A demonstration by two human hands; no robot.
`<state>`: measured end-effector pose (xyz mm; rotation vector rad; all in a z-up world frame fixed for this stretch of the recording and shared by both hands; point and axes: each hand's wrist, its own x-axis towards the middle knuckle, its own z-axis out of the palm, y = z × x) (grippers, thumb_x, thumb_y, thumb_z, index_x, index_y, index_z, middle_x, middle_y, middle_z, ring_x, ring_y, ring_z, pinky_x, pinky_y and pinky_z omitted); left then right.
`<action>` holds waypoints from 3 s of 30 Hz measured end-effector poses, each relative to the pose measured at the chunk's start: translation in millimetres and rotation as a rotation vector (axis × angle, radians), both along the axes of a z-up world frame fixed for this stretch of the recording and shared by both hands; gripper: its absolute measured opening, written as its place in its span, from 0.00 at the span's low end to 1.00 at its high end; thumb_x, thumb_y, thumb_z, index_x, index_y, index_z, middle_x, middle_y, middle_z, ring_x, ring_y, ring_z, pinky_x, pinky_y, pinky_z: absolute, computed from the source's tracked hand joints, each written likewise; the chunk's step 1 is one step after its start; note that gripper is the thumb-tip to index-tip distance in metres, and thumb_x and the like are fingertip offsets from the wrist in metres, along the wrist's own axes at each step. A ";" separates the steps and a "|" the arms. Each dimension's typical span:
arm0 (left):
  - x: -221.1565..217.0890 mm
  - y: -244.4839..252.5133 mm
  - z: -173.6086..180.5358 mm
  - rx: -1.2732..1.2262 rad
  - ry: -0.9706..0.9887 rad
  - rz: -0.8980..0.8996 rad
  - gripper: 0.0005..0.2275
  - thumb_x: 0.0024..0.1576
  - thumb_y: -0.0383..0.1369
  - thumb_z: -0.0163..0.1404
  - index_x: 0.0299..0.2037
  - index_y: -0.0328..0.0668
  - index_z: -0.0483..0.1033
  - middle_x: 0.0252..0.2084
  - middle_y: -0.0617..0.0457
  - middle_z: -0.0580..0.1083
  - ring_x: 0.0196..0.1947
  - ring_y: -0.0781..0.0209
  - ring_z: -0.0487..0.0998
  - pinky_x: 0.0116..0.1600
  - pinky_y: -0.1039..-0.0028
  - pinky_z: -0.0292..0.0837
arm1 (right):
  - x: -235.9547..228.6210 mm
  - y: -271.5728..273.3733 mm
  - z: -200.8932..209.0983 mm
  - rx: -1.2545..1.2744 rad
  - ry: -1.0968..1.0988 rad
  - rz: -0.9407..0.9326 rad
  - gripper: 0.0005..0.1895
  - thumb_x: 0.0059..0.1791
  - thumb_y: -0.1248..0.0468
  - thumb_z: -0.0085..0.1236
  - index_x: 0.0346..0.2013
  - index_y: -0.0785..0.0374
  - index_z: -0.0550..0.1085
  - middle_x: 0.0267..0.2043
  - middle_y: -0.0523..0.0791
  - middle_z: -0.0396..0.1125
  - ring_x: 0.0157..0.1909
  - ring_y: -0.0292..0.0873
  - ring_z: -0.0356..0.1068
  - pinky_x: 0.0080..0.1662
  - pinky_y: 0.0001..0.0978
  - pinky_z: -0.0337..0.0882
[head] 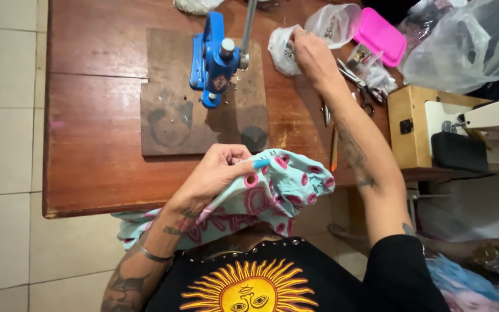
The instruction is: Installing metal eyelets into a decorated fabric garment using a manual press and hand tools
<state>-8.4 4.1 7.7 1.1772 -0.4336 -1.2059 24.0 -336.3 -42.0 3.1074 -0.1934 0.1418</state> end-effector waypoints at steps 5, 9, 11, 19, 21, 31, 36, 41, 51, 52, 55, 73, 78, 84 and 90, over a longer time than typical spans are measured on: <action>-0.8 -0.3 1.9 -0.008 -0.025 0.025 0.09 0.47 0.28 0.51 0.15 0.40 0.69 0.14 0.58 0.69 0.15 0.78 0.63 0.21 0.89 0.52 | -13.8 2.8 2.8 0.019 -0.401 0.229 0.02 0.44 0.72 0.51 0.30 0.66 0.68 0.28 0.49 0.66 0.28 0.49 0.66 0.33 0.36 0.64; -0.7 -1.2 1.4 0.006 -0.073 0.020 0.07 0.46 0.27 0.50 0.17 0.39 0.70 0.16 0.57 0.70 0.17 0.77 0.64 0.24 0.88 0.55 | -39.2 41.6 36.4 0.209 -0.480 0.151 0.05 0.44 0.73 0.54 0.35 0.68 0.71 0.32 0.52 0.70 0.32 0.45 0.71 0.37 0.32 0.72; 1.8 -0.9 7.1 0.048 -0.080 0.014 0.07 0.46 0.25 0.49 0.16 0.40 0.69 0.15 0.57 0.70 0.15 0.78 0.63 0.21 0.88 0.53 | -50.7 58.4 50.3 0.457 -0.551 0.104 0.09 0.44 0.79 0.52 0.38 0.68 0.70 0.31 0.51 0.68 0.28 0.41 0.69 0.33 0.25 0.73; -4.4 -3.5 -18.8 0.025 0.016 0.097 0.05 0.45 0.27 0.51 0.19 0.38 0.70 0.14 0.57 0.69 0.13 0.78 0.63 0.18 0.90 0.54 | -83.5 124.6 15.3 0.620 -0.445 0.298 0.04 0.43 0.71 0.55 0.32 0.66 0.73 0.32 0.51 0.68 0.32 0.45 0.69 0.35 0.30 0.71; -6.0 -4.0 -21.6 0.025 0.086 0.151 0.05 0.43 0.27 0.54 0.20 0.37 0.72 0.11 0.57 0.68 0.10 0.78 0.63 0.16 0.92 0.56 | -81.7 133.1 2.3 0.464 -0.514 0.399 0.04 0.43 0.67 0.53 0.32 0.62 0.73 0.34 0.51 0.67 0.35 0.51 0.68 0.37 0.37 0.69; -15.1 7.6 -13.2 0.009 0.130 0.153 0.04 0.43 0.26 0.53 0.20 0.34 0.71 0.12 0.54 0.69 0.11 0.76 0.66 0.16 0.91 0.59 | -88.7 119.7 -9.3 0.522 -0.487 0.334 0.07 0.44 0.68 0.53 0.37 0.59 0.72 0.37 0.47 0.61 0.40 0.50 0.63 0.42 0.38 0.66; -15.8 9.8 -17.5 -0.006 0.108 0.165 0.04 0.43 0.26 0.54 0.20 0.34 0.72 0.12 0.53 0.69 0.11 0.76 0.65 0.16 0.91 0.59 | -90.0 114.2 -16.2 0.059 -0.416 0.268 0.08 0.44 0.62 0.53 0.34 0.61 0.68 0.31 0.46 0.60 0.36 0.46 0.63 0.37 0.34 0.66; -15.5 13.4 2.4 -0.008 0.097 0.170 0.03 0.43 0.26 0.52 0.21 0.35 0.72 0.12 0.54 0.69 0.11 0.78 0.63 0.16 0.93 0.55 | -72.0 150.5 14.5 -0.307 -0.221 0.499 0.09 0.46 0.54 0.44 0.32 0.55 0.66 0.28 0.42 0.57 0.32 0.42 0.60 0.31 0.30 0.62; -15.9 15.2 -5.3 -0.037 0.095 0.157 0.03 0.43 0.25 0.52 0.20 0.36 0.72 0.12 0.53 0.69 0.10 0.78 0.62 0.14 0.93 0.54 | -72.9 150.1 14.5 -0.332 -0.209 0.628 0.06 0.46 0.61 0.37 0.27 0.57 0.63 0.24 0.42 0.54 0.29 0.43 0.59 0.27 0.29 0.62; -16.6 16.4 -7.2 -0.037 0.101 0.156 0.03 0.43 0.25 0.52 0.21 0.35 0.72 0.12 0.53 0.69 0.10 0.78 0.62 0.14 0.93 0.54 | -78.5 151.5 16.9 -0.300 -0.201 0.627 0.07 0.46 0.62 0.36 0.29 0.58 0.64 0.26 0.44 0.55 0.30 0.44 0.60 0.27 0.30 0.63; -19.9 19.2 -6.0 -0.029 0.122 0.158 0.03 0.43 0.25 0.52 0.20 0.35 0.72 0.12 0.53 0.69 0.10 0.78 0.63 0.14 0.93 0.55 | -90.8 144.0 12.8 -0.236 -0.187 0.615 0.09 0.47 0.63 0.33 0.32 0.60 0.65 0.28 0.45 0.57 0.31 0.45 0.61 0.27 0.31 0.65; -22.5 16.2 -4.7 -0.039 0.140 0.142 0.04 0.43 0.26 0.53 0.19 0.35 0.71 0.11 0.54 0.68 0.10 0.78 0.62 0.14 0.93 0.56 | -77.8 174.6 55.1 0.435 0.361 -0.542 0.30 0.40 0.34 0.42 0.22 0.60 0.65 0.28 0.55 0.66 0.39 0.62 0.66 0.41 0.50 0.65; -23.5 14.7 -4.6 -0.043 0.173 0.140 0.04 0.43 0.25 0.53 0.19 0.34 0.71 0.11 0.55 0.68 0.10 0.78 0.62 0.14 0.93 0.56 | -79.9 160.1 44.9 0.489 0.347 -0.496 0.28 0.39 0.37 0.46 0.22 0.60 0.66 0.26 0.55 0.65 0.39 0.62 0.66 0.41 0.49 0.65; -23.0 12.9 -3.5 -0.041 0.149 0.117 0.04 0.43 0.26 0.53 0.19 0.34 0.71 0.11 0.55 0.68 0.09 0.78 0.62 0.13 0.93 0.56 | -86.9 151.1 50.3 0.553 0.477 -0.392 0.21 0.46 0.46 0.38 0.28 0.61 0.66 0.29 0.57 0.66 0.42 0.62 0.65 0.44 0.50 0.63; -21.0 12.5 -3.4 -0.048 0.120 0.119 0.04 0.43 0.26 0.53 0.21 0.35 0.72 0.11 0.55 0.68 0.10 0.78 0.62 0.14 0.93 0.56 | -104.2 136.7 31.0 0.720 0.189 -0.178 0.11 0.48 0.57 0.39 0.28 0.57 0.68 0.24 0.50 0.66 0.34 0.55 0.67 0.38 0.46 0.66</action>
